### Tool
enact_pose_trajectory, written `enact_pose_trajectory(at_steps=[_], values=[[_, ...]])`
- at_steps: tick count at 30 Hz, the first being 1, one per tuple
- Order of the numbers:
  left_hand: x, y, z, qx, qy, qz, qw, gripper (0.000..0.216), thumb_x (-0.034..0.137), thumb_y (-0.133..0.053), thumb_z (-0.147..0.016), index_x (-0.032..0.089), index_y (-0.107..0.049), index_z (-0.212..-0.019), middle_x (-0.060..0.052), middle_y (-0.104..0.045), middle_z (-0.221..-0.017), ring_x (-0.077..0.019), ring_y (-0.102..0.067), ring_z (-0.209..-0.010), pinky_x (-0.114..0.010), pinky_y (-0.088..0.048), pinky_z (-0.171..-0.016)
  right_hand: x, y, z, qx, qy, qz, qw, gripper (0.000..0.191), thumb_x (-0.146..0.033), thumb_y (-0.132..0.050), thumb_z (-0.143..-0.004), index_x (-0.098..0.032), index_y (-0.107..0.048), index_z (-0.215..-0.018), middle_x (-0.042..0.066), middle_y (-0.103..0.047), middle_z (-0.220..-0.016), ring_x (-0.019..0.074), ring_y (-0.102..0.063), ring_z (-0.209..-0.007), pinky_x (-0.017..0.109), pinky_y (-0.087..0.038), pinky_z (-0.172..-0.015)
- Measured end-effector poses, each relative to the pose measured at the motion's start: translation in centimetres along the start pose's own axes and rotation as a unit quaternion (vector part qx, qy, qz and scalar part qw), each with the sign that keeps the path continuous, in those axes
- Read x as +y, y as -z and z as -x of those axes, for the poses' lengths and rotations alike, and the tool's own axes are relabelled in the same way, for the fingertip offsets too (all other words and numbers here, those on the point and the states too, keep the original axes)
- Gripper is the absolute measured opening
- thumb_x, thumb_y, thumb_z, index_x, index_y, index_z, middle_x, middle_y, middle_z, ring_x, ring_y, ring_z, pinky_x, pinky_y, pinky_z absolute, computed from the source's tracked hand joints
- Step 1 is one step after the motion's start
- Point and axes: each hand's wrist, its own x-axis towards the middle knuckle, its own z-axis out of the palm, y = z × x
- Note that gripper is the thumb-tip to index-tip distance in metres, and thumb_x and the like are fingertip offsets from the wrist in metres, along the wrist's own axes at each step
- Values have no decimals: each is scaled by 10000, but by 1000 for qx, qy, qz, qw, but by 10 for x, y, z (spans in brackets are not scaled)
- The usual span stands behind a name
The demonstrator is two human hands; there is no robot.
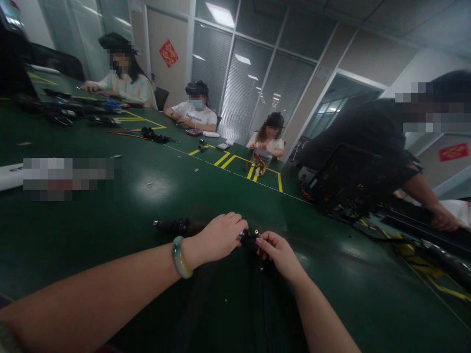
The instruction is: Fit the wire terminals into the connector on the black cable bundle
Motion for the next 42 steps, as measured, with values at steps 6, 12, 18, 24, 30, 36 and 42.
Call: enact_pose_trajectory(at_steps=[6,12,18,24,30,36,42], values=[[-11,-2,-10,-5,-28,-25,999,324,222,-709,-815,210,-527,-1083,-46,-548,-1065,-229,-521,-1005,-339,-396,-855,7,1,-3,-44,-37,-4,998,347,-507,-633,-832,-172,-542,-837,-23,-614,-641,102,-522,-518,190,-357,-480],[-13,11,-10,-33,-61,-10,998,251,268,-666,-839,225,-554,-1059,-52,-538,-1052,-235,-520,-992,-341,-402,-844,5,-2,0,-38,-30,16,999,301,-459,-632,-840,-167,-561,-831,-28,-606,-639,101,-536,-520,195,-406,-509],[3,5,-2,-37,-51,31,998,128,269,-529,-903,200,-552,-1008,-57,-549,-1065,-198,-566,-888,-316,-438,-776,-3,-2,6,-100,-51,19,994,271,-430,-624,-852,-165,-568,-854,-17,-638,-666,83,-525,-483,164,-367,-452],[8,-4,-5,-59,-65,26,996,155,195,-541,-867,199,-549,-1021,-45,-610,-978,-212,-585,-922,-342,-435,-835,-4,-1,11,-71,-42,62,995,172,-343,-619,-856,-172,-599,-853,-17,-642,-687,91,-560,-508,169,-399,-464],[8,-2,-10,-83,-74,33,993,168,173,-528,-852,219,-540,-1013,-25,-590,-995,-190,-579,-880,-310,-449,-763,-7,5,16,-30,9,142,989,63,-254,-628,-824,-199,-639,-853,-12,-690,-737,139,-646,-652,202,-452,-553],[6,-3,-16,-93,-84,23,992,191,175,-522,-845,230,-543,-1026,-21,-575,-999,-192,-570,-883,-314,-441,-763,-1,11,17,-39,-57,181,981,94,-212,-590,-815,-206,-624,-902,-29,-682,-687,125,-623,-495,206,-418,-476],[-4,-9,-17,-70,-64,13,995,163,178,-513,-851,221,-546,-1004,-18,-574,-973,-184,-571,-836,-310,-435,-726,-3,1,14,16,39,258,965,103,-317,-634,-840,-229,-664,-883,-17,-682,-763,149,-624,-660,213,-376,-511]])
